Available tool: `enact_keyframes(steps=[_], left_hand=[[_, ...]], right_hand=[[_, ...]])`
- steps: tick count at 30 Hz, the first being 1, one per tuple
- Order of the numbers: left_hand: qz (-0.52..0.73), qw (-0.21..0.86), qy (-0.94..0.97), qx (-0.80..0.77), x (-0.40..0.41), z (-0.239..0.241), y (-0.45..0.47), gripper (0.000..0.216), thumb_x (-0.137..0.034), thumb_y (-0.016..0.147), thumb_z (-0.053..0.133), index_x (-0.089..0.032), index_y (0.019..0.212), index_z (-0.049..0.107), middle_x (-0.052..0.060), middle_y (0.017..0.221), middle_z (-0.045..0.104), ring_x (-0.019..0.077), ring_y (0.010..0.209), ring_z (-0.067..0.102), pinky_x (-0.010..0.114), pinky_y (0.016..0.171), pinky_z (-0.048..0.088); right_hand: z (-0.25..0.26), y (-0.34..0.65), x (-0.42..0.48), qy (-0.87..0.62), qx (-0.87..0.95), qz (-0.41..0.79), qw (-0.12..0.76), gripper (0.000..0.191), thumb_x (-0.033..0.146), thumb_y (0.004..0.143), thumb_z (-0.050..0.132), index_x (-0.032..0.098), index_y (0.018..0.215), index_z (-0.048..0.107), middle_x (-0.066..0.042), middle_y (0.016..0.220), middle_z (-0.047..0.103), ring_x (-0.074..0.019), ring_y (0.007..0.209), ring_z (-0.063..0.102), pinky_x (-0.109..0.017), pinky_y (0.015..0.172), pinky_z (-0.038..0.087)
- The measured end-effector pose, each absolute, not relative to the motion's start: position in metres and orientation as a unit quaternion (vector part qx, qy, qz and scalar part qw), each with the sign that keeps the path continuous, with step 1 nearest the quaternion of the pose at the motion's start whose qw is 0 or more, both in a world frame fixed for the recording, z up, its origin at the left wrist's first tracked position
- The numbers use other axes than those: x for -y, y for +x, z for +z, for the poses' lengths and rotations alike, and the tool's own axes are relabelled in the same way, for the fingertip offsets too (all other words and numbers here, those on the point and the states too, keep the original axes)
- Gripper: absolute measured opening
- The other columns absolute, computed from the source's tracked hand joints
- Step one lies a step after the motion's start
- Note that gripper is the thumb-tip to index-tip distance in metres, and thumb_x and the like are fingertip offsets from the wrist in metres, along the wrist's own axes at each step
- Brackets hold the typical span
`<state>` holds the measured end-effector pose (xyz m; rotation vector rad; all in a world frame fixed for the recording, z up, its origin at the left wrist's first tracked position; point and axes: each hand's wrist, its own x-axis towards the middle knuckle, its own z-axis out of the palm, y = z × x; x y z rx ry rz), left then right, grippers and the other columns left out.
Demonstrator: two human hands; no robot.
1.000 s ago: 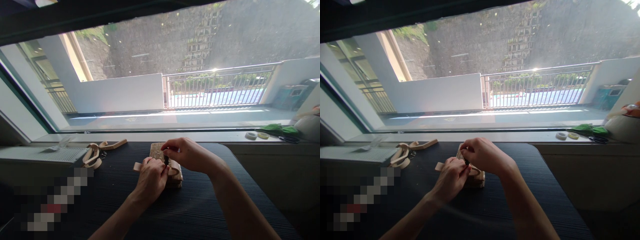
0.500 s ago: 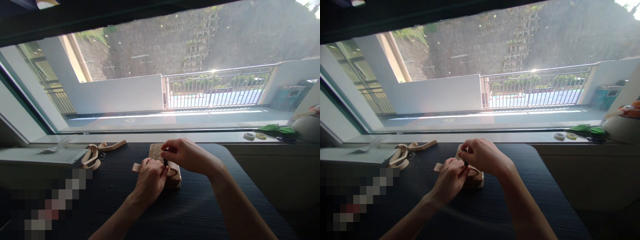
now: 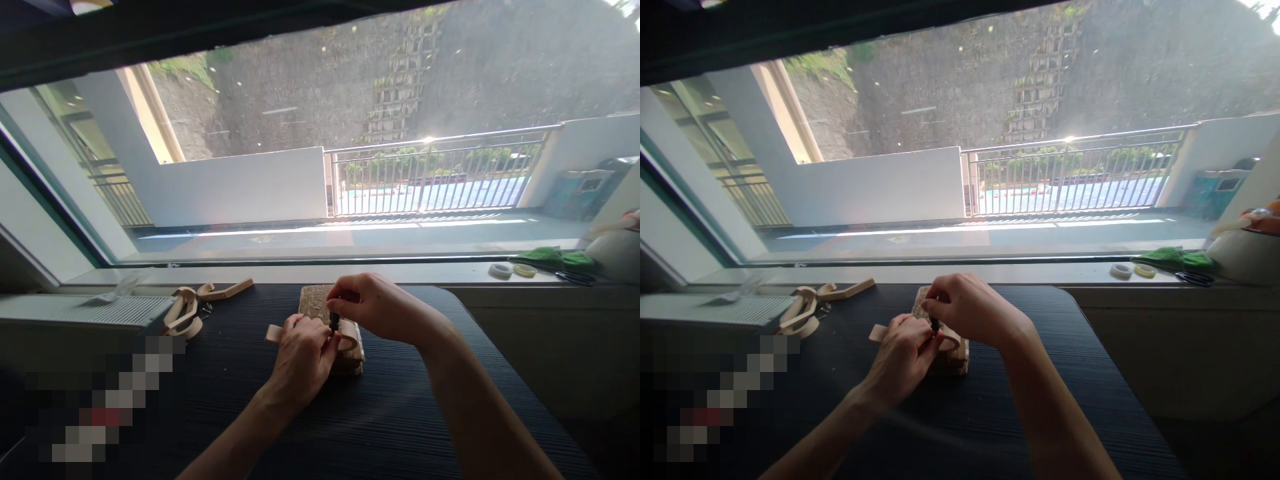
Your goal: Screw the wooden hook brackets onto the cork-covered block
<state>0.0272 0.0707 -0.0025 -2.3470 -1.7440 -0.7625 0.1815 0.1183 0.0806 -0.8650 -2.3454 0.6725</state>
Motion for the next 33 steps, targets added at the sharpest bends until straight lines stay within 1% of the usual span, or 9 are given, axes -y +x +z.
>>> enact_keyframes(steps=[4, 8, 10, 13, 16, 21, 27, 29, 33], left_hand=[[-0.255, 0.062, -0.777, 0.572, -0.07, -0.003, 0.027, 0.025, -0.024, 0.086, 0.041, -0.018, 0.067, 0.055, 0.002, 0.069, 0.058, 0.0158, 0.072, 0.053, 0.04, 0.089, 0.033], [-0.255, 0.063, -0.778, 0.57, -0.07, -0.003, 0.027, 0.024, -0.022, 0.085, 0.042, -0.017, 0.065, 0.054, 0.002, 0.069, 0.058, 0.0158, 0.072, 0.053, 0.04, 0.088, 0.033], [-0.258, 0.064, -0.779, 0.568, -0.07, -0.003, 0.026, 0.024, -0.022, 0.085, 0.043, -0.017, 0.064, 0.054, 0.001, 0.068, 0.057, 0.0157, 0.071, 0.053, 0.039, 0.088, 0.034], [-0.265, 0.064, -0.777, 0.567, -0.071, -0.003, 0.026, 0.024, -0.022, 0.085, 0.043, -0.017, 0.064, 0.054, 0.002, 0.067, 0.057, 0.0156, 0.07, 0.052, 0.039, 0.087, 0.034], [-0.266, 0.06, -0.774, 0.571, -0.071, -0.003, 0.027, 0.024, -0.022, 0.085, 0.042, -0.018, 0.065, 0.055, 0.002, 0.068, 0.058, 0.0158, 0.072, 0.053, 0.039, 0.087, 0.034], [-0.268, 0.06, -0.772, 0.573, -0.071, -0.004, 0.028, 0.025, -0.024, 0.085, 0.042, -0.018, 0.065, 0.054, 0.001, 0.068, 0.057, 0.0155, 0.07, 0.052, 0.039, 0.087, 0.033], [-0.261, 0.065, -0.779, 0.566, -0.071, -0.004, 0.027, 0.024, -0.022, 0.085, 0.043, -0.017, 0.064, 0.054, 0.002, 0.069, 0.058, 0.0157, 0.072, 0.052, 0.039, 0.087, 0.034], [-0.259, 0.066, -0.781, 0.564, -0.071, -0.004, 0.026, 0.024, -0.022, 0.085, 0.043, -0.017, 0.064, 0.054, 0.002, 0.069, 0.058, 0.0157, 0.071, 0.052, 0.038, 0.086, 0.034], [-0.262, 0.062, -0.781, 0.563, -0.071, -0.003, 0.026, 0.023, -0.021, 0.085, 0.043, -0.017, 0.065, 0.054, 0.002, 0.069, 0.058, 0.0153, 0.07, 0.052, 0.038, 0.085, 0.035]], right_hand=[[0.082, 0.181, -0.116, -0.332, 0.872, 0.243, 0.264, 0.02, 0.033, 0.078, 0.051, 0.018, 0.078, 0.065, 0.0, 0.065, 0.062, -0.0098, 0.058, 0.051, -0.022, 0.053, 0.034], [0.086, 0.182, -0.111, -0.326, 0.878, 0.244, 0.25, 0.024, 0.032, 0.078, 0.051, 0.021, 0.094, 0.065, 0.001, 0.068, 0.063, -0.0105, 0.06, 0.053, -0.022, 0.055, 0.035], [0.088, 0.182, -0.109, -0.322, 0.88, 0.247, 0.247, 0.026, 0.029, 0.078, 0.05, 0.021, 0.098, 0.065, 0.0, 0.073, 0.065, -0.0115, 0.064, 0.055, -0.023, 0.058, 0.037], [0.088, 0.181, -0.109, -0.307, 0.882, 0.256, 0.251, 0.025, 0.024, 0.078, 0.049, 0.019, 0.094, 0.067, -0.001, 0.077, 0.066, -0.0121, 0.067, 0.056, -0.023, 0.061, 0.037], [0.087, 0.18, -0.111, -0.294, 0.882, 0.263, 0.257, 0.024, 0.022, 0.077, 0.049, 0.019, 0.093, 0.067, -0.001, 0.077, 0.067, -0.0112, 0.066, 0.055, -0.022, 0.062, 0.037], [0.087, 0.181, -0.113, -0.329, 0.875, 0.258, 0.244, 0.022, 0.026, 0.077, 0.05, 0.016, 0.087, 0.068, -0.002, 0.072, 0.065, -0.0113, 0.064, 0.053, -0.022, 0.058, 0.036], [0.085, 0.181, -0.112, -0.361, 0.874, 0.222, 0.237, 0.023, 0.033, 0.077, 0.051, 0.015, 0.08, 0.065, -0.002, 0.066, 0.061, -0.0103, 0.058, 0.049, -0.022, 0.053, 0.033], [0.086, 0.181, -0.11, -0.36, 0.875, 0.222, 0.235, 0.024, 0.034, 0.077, 0.051, 0.015, 0.082, 0.065, -0.002, 0.066, 0.061, -0.0106, 0.059, 0.049, -0.022, 0.053, 0.033], [0.089, 0.181, -0.107, -0.328, 0.881, 0.243, 0.239, 0.025, 0.03, 0.079, 0.048, 0.02, 0.094, 0.066, -0.001, 0.072, 0.064, -0.0115, 0.064, 0.053, -0.022, 0.058, 0.036]])
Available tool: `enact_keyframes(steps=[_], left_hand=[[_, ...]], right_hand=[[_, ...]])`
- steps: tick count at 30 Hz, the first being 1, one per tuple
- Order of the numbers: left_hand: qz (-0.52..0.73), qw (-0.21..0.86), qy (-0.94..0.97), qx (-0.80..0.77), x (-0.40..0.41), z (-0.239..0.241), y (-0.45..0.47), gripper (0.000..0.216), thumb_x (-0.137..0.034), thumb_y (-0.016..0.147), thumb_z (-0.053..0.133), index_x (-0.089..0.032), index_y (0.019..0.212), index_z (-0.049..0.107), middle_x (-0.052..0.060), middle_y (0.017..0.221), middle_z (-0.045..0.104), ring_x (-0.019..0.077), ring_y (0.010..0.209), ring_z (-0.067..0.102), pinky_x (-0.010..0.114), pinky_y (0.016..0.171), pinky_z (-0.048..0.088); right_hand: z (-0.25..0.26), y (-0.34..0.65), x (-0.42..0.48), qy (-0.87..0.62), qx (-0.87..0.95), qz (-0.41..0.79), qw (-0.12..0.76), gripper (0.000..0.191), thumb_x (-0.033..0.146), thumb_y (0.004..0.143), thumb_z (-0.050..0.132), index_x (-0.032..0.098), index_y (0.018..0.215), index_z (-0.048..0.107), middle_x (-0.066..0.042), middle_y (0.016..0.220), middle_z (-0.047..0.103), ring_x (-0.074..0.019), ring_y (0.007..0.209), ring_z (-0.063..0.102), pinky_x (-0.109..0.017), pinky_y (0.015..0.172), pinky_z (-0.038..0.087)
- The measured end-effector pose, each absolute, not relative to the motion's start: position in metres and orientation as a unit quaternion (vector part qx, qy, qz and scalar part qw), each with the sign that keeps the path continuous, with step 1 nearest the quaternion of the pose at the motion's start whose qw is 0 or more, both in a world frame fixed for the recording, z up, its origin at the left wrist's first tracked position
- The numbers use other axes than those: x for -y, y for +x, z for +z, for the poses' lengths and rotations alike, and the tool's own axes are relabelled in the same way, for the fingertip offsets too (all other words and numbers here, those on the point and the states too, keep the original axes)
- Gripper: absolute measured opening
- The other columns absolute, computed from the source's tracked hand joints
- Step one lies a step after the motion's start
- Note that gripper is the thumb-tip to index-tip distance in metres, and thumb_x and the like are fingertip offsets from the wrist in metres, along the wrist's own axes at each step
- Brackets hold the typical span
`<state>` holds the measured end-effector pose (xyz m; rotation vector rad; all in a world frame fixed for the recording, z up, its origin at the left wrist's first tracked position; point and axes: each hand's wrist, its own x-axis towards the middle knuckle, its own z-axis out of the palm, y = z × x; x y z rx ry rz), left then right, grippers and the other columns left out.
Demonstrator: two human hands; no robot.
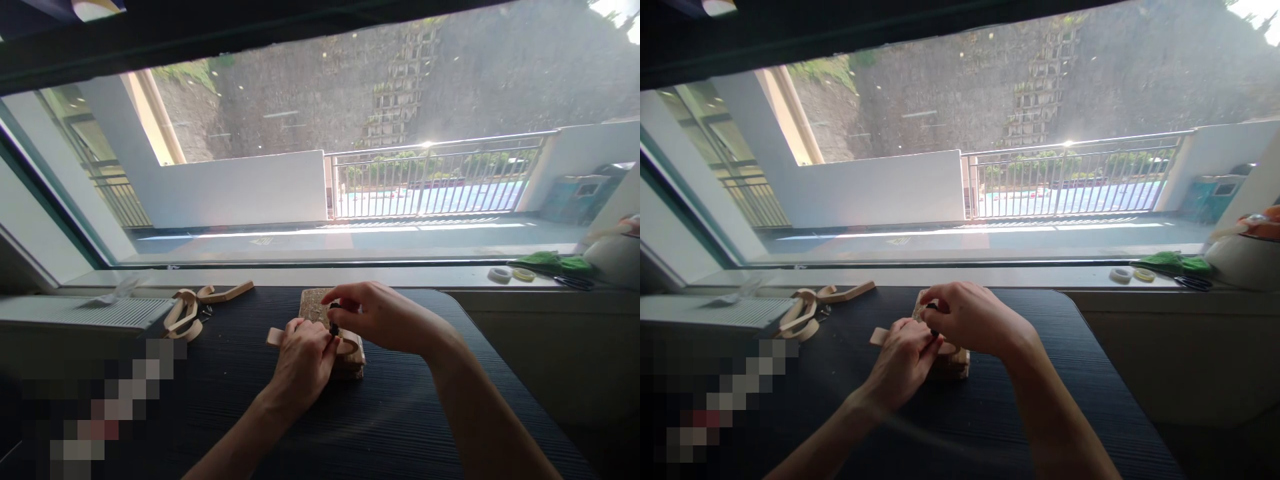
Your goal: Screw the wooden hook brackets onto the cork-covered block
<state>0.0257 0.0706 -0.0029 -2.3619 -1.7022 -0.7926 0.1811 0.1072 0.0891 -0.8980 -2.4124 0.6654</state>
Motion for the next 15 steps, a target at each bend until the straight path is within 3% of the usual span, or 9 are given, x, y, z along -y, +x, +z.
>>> enact_keyframes(steps=[6, 15], left_hand=[[-0.269, 0.067, -0.778, 0.564, -0.07, -0.0034, 0.0263, 0.023, -0.021, 0.084, 0.045, -0.017, 0.062, 0.053, 0.001, 0.067, 0.056, 0.0148, 0.069, 0.051, 0.037, 0.085, 0.035], [-0.258, 0.069, -0.78, 0.566, -0.0699, -0.0044, 0.0274, 0.023, -0.022, 0.085, 0.043, -0.018, 0.066, 0.055, 0.001, 0.069, 0.057, 0.0151, 0.071, 0.051, 0.039, 0.088, 0.033]], right_hand=[[0.0896, 0.1809, -0.1084, -0.299, 0.879, 0.279, 0.245, 0.024, 0.021, 0.077, 0.048, 0.018, 0.091, 0.067, -0.001, 0.077, 0.066, -0.0114, 0.068, 0.055, -0.022, 0.062, 0.038], [0.0846, 0.1841, -0.1139, -0.345, 0.878, 0.242, 0.229, 0.024, 0.032, 0.079, 0.048, 0.016, 0.081, 0.066, -0.002, 0.067, 0.062, -0.0101, 0.059, 0.049, -0.021, 0.052, 0.033]])
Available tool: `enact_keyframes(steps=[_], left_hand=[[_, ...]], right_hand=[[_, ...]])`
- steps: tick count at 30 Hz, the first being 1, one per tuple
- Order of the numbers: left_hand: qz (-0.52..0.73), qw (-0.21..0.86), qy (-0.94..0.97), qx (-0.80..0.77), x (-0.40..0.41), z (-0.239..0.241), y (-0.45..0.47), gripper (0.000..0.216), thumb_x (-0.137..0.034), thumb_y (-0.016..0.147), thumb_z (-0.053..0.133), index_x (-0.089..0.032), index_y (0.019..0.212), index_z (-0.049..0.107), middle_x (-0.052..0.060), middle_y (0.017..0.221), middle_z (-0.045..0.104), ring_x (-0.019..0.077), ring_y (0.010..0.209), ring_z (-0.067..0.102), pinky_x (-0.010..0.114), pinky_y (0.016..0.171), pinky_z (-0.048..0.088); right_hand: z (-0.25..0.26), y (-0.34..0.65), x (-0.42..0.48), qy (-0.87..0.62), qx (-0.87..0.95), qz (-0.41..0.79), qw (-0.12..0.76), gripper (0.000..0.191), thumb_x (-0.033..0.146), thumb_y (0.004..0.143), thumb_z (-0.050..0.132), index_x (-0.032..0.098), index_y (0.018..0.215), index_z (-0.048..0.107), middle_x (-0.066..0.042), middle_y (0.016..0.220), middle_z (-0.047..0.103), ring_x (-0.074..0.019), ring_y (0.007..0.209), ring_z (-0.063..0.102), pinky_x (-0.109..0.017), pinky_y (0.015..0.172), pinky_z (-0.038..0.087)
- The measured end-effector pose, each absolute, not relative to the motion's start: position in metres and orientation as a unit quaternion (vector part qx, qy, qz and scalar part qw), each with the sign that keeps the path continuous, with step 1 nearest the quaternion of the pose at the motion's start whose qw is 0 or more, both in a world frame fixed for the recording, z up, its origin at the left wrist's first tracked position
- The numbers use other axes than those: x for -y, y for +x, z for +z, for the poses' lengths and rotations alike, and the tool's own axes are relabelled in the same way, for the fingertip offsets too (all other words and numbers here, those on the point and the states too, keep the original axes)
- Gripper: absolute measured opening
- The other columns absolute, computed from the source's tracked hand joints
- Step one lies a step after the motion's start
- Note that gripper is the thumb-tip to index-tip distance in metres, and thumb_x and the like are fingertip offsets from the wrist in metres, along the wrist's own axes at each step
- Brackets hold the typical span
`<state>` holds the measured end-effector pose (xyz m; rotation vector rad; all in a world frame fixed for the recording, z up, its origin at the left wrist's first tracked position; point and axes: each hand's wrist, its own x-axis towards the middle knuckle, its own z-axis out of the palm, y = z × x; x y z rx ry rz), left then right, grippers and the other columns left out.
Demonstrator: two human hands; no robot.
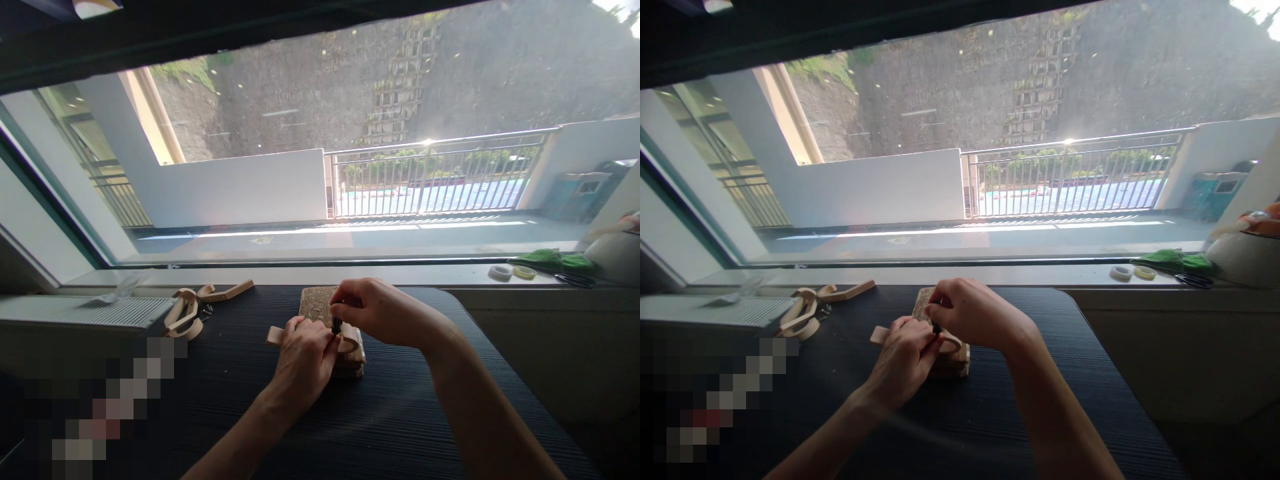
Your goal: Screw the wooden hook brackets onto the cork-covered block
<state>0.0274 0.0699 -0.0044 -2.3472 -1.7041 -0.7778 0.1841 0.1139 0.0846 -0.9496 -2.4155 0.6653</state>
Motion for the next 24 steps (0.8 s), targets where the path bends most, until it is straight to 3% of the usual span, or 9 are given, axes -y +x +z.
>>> enact_keyframes(steps=[6, 15, 24], left_hand=[[-0.26, 0.067, -0.782, 0.563, -0.0703, -0.0046, 0.0272, 0.023, -0.021, 0.085, 0.043, -0.018, 0.066, 0.056, 0.002, 0.069, 0.058, 0.0158, 0.072, 0.052, 0.039, 0.087, 0.034], [-0.261, 0.064, -0.779, 0.566, -0.0706, -0.006, 0.0276, 0.023, -0.022, 0.085, 0.043, -0.018, 0.067, 0.056, 0.002, 0.07, 0.058, 0.0162, 0.073, 0.053, 0.039, 0.087, 0.034], [-0.251, 0.065, -0.777, 0.573, -0.0713, -0.0047, 0.0285, 0.025, -0.025, 0.086, 0.041, -0.018, 0.066, 0.054, 0.001, 0.069, 0.057, 0.0156, 0.072, 0.051, 0.039, 0.087, 0.033]], right_hand=[[0.0878, 0.1846, -0.1097, -0.365, 0.877, 0.208, 0.232, 0.025, 0.035, 0.079, 0.05, 0.017, 0.085, 0.066, -0.002, 0.07, 0.063, -0.0111, 0.06, 0.051, -0.022, 0.053, 0.033], [0.0887, 0.1844, -0.1097, -0.315, 0.88, 0.247, 0.257, 0.024, 0.023, 0.078, 0.049, 0.02, 0.091, 0.068, -0.002, 0.081, 0.068, -0.014, 0.074, 0.058, -0.022, 0.063, 0.038], [0.084, 0.1839, -0.1144, -0.36, 0.878, 0.189, 0.253, 0.021, 0.033, 0.078, 0.052, 0.017, 0.079, 0.066, -0.002, 0.066, 0.061, -0.011, 0.06, 0.05, -0.022, 0.053, 0.033]])
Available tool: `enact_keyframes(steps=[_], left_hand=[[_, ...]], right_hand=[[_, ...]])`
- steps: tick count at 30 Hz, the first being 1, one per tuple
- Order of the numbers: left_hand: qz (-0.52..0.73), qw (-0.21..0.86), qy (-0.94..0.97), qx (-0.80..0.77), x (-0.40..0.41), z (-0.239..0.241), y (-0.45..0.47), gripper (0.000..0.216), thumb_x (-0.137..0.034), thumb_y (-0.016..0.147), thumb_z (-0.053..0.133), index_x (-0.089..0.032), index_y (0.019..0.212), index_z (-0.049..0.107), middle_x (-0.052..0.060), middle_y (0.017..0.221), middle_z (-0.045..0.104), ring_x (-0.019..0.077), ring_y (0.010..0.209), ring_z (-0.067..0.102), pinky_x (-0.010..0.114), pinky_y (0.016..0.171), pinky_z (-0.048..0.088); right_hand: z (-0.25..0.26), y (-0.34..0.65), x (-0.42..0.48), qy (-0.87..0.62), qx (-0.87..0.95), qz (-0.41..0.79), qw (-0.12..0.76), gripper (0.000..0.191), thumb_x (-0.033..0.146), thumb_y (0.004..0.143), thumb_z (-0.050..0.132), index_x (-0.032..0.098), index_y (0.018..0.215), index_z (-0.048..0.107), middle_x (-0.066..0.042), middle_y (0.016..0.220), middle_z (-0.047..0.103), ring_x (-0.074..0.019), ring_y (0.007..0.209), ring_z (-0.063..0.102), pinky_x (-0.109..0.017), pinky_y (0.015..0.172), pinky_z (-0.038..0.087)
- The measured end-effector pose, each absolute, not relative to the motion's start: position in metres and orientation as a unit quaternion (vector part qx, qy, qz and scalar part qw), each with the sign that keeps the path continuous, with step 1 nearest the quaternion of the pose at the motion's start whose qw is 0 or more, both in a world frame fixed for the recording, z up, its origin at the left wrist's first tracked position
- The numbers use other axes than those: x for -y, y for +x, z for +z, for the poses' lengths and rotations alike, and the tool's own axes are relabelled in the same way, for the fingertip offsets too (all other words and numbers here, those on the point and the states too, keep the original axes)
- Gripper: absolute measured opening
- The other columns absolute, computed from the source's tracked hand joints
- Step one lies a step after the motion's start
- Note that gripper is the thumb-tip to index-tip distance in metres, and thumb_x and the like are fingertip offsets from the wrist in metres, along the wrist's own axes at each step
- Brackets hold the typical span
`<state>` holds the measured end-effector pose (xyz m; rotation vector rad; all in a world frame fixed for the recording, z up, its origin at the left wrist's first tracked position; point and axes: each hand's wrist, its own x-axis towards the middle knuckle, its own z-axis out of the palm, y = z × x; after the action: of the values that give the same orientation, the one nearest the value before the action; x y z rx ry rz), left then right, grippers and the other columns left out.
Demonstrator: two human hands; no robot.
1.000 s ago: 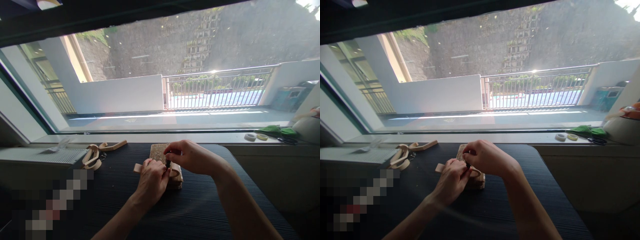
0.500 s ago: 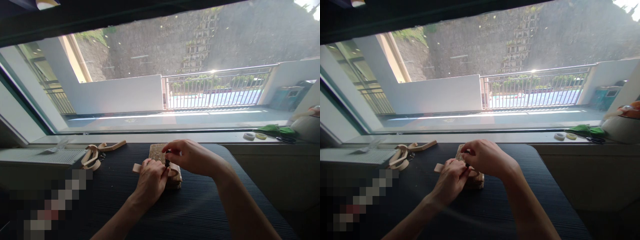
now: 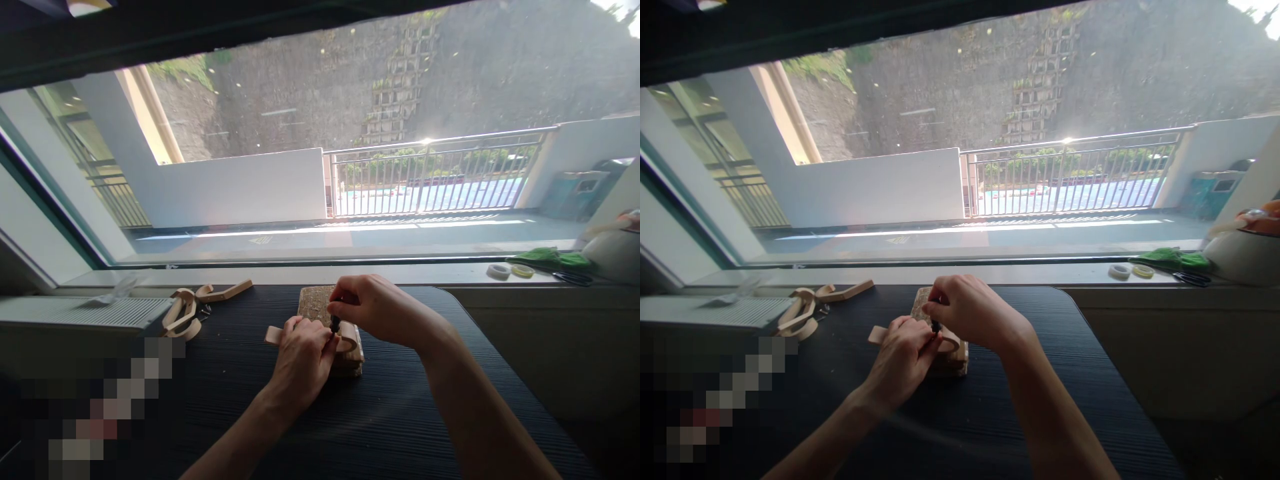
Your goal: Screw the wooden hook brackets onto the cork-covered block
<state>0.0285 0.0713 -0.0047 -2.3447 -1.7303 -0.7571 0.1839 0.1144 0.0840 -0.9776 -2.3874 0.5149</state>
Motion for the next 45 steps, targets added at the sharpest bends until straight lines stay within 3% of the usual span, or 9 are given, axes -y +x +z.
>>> enact_keyframes(steps=[3, 8, 14, 23, 32, 36, 45], left_hand=[[-0.249, 0.062, -0.779, 0.572, -0.0722, -0.0058, 0.028, 0.024, -0.024, 0.086, 0.041, -0.018, 0.068, 0.055, 0.001, 0.071, 0.058, 0.0158, 0.073, 0.051, 0.039, 0.087, 0.033], [-0.254, 0.064, -0.777, 0.572, -0.0712, -0.007, 0.0268, 0.023, -0.022, 0.086, 0.042, -0.018, 0.067, 0.054, 0.001, 0.07, 0.057, 0.0161, 0.073, 0.051, 0.038, 0.086, 0.034], [-0.264, 0.073, -0.774, 0.571, -0.0711, -0.0076, 0.0271, 0.025, -0.025, 0.085, 0.042, -0.017, 0.064, 0.053, 0.001, 0.067, 0.056, 0.0154, 0.069, 0.05, 0.037, 0.084, 0.035], [-0.264, 0.072, -0.775, 0.57, -0.0707, -0.0071, 0.0279, 0.024, -0.024, 0.086, 0.042, -0.018, 0.066, 0.054, 0.001, 0.068, 0.056, 0.0153, 0.07, 0.05, 0.037, 0.086, 0.033], [-0.254, 0.069, -0.776, 0.573, -0.0723, -0.0066, 0.027, 0.024, -0.023, 0.086, 0.042, -0.018, 0.066, 0.054, 0.001, 0.069, 0.057, 0.016, 0.073, 0.051, 0.037, 0.086, 0.033], [-0.255, 0.069, -0.774, 0.575, -0.0726, -0.0063, 0.027, 0.024, -0.024, 0.086, 0.042, -0.018, 0.066, 0.054, 0.001, 0.069, 0.057, 0.0161, 0.072, 0.051, 0.037, 0.085, 0.033], [-0.253, 0.071, -0.775, 0.575, -0.0718, -0.0076, 0.0283, 0.021, -0.023, 0.085, 0.043, -0.018, 0.067, 0.055, 0.001, 0.069, 0.058, 0.0162, 0.071, 0.051, 0.037, 0.084, 0.034]], right_hand=[[0.0844, 0.1833, -0.1133, -0.365, 0.877, 0.182, 0.254, 0.023, 0.034, 0.078, 0.051, 0.017, 0.08, 0.066, -0.002, 0.067, 0.061, -0.0106, 0.059, 0.049, -0.022, 0.052, 0.032], [0.0899, 0.184, -0.1077, -0.341, 0.883, 0.212, 0.246, 0.027, 0.031, 0.08, 0.049, 0.021, 0.099, 0.066, -0.002, 0.075, 0.064, -0.0114, 0.064, 0.053, -0.022, 0.057, 0.035], [0.0917, 0.1827, -0.1082, -0.333, 0.877, 0.241, 0.25, 0.026, 0.026, 0.079, 0.049, 0.015, 0.091, 0.069, -0.004, 0.075, 0.066, -0.0112, 0.064, 0.053, -0.022, 0.06, 0.037], [0.0863, 0.1856, -0.1133, -0.362, 0.882, 0.183, 0.24, 0.021, 0.032, 0.079, 0.049, 0.017, 0.081, 0.065, -0.001, 0.068, 0.061, -0.0091, 0.058, 0.048, -0.021, 0.052, 0.031], [0.0908, 0.1841, -0.1068, -0.346, 0.886, 0.2, 0.236, 0.027, 0.027, 0.079, 0.048, 0.02, 0.099, 0.066, -0.002, 0.074, 0.065, -0.0111, 0.064, 0.053, -0.021, 0.057, 0.034], [0.0913, 0.1833, -0.1076, -0.34, 0.886, 0.208, 0.237, 0.026, 0.024, 0.08, 0.047, 0.018, 0.095, 0.067, -0.004, 0.077, 0.067, -0.0123, 0.068, 0.055, -0.022, 0.06, 0.035], [0.0873, 0.1826, -0.1134, -0.372, 0.886, 0.148, 0.234, 0.023, 0.032, 0.08, 0.049, 0.016, 0.083, 0.065, -0.001, 0.068, 0.061, -0.0093, 0.058, 0.047, -0.022, 0.054, 0.031]])
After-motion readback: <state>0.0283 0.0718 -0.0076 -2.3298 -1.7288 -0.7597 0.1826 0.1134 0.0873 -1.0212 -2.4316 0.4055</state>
